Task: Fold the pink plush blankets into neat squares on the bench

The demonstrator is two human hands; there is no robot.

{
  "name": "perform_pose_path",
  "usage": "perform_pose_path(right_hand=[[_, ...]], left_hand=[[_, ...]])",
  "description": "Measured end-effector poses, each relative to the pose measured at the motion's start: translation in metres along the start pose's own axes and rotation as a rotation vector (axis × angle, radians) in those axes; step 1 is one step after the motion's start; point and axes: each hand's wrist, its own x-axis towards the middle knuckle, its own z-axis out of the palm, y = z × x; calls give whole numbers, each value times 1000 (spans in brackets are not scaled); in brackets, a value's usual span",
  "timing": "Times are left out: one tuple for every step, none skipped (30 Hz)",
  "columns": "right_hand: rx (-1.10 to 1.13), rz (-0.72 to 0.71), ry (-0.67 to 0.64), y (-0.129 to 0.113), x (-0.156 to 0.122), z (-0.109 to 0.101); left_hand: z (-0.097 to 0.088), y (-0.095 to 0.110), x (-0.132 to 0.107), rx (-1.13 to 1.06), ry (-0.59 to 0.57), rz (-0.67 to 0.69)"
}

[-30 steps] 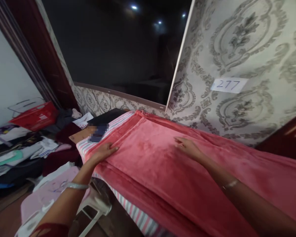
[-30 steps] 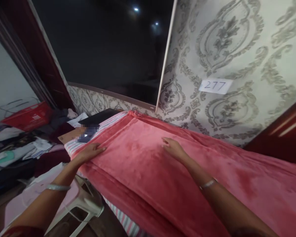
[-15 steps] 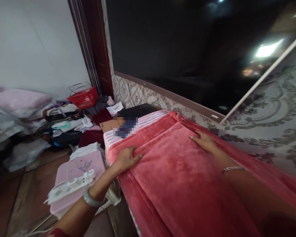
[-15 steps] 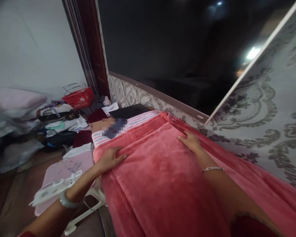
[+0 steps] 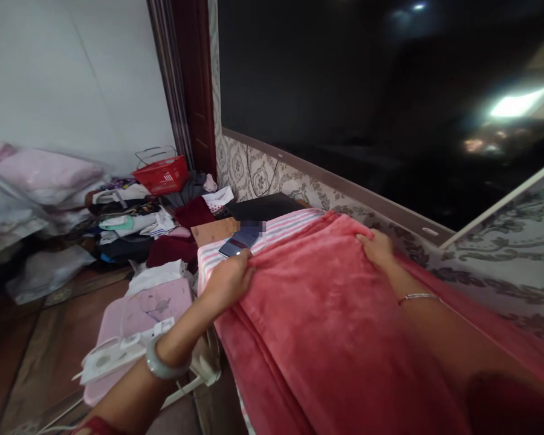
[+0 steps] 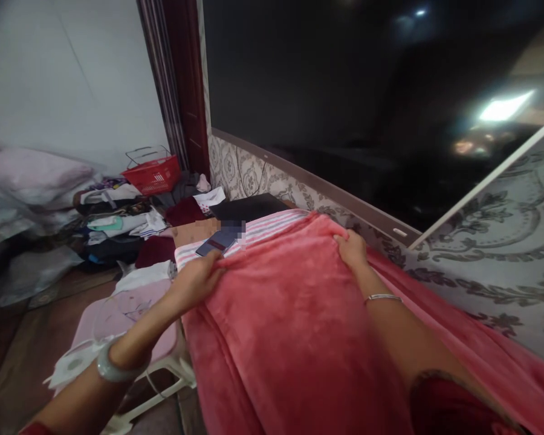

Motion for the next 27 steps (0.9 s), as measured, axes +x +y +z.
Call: perform_pose_path(right_hand=[[-15,24,12,-7,6,4],[-39,54,-2,-13,10,9],[-66,74,-36,-18,12,15],[-96,83,-85,-22,12,22],[-129,87,-140,-24,11,29],[-162,90,-188,-24,9,35],[-192,91,-220,-23,7,41],[-215,93,-238,-20,6,45],[-231,94,-248,-18,5,49],[-241,93,-257,-15,6,51],[-248,88,-266,-13,7,52],[-251,83,-276,-11,9,52],[-253,84,-287,-10,10,51],[-248,86,-300,-10,11,50],[-232,87,-310,-10,12,48],[-204,82,-312,-10,11,46],[-172,68,-303,-11,8,43],[-147,44,-281,-12,4,41],[-139,14,-250,-12,-2,38],[-153,-16,-215,-12,-9,35],[-190,-39,-187,-12,-18,31],[-241,-57,-172,-11,-29,27],[-296,-70,-172,-9,-40,22],[-345,-81,-183,-5,-53,16],[-386,-92,-200,-1,-68,9],[-419,-106,-217,5,-83,1],[-443,-122,-232,11,-100,-8]], left_hand=[[-6,-2,4,24,17,-9],[-8,-4,6,40,31,-15],[-8,-6,8,45,43,-20],[-5,-9,8,36,57,-26],[1,-13,7,14,79,-32],[9,-17,5,-22,116,-35],[17,-22,3,-68,166,-33],[26,-27,0,-121,232,-27],[35,-33,-2,-177,309,-19],[42,-38,-4,-231,390,-7],[49,-42,-5,-278,468,4],[54,-46,-5,-316,538,13],[57,-48,-5,-342,594,18],[60,-50,-4,-358,634,18],[61,-51,-4,-367,656,14],[62,-51,-3,-370,665,5],[63,-50,-2,-373,664,-4],[62,-50,-1,-377,655,-12],[62,-49,-1,-381,644,-17],[61,-49,0,-387,634,-21],[60,-48,0,-393,626,-23],[60,-48,1,-400,622,-28],[59,-48,1,-408,620,-32],[58,-48,2,-417,619,-37],[57,-48,2,-427,616,-40],[56,-47,3,-436,610,-42],[55,-47,3,-440,600,-42]])
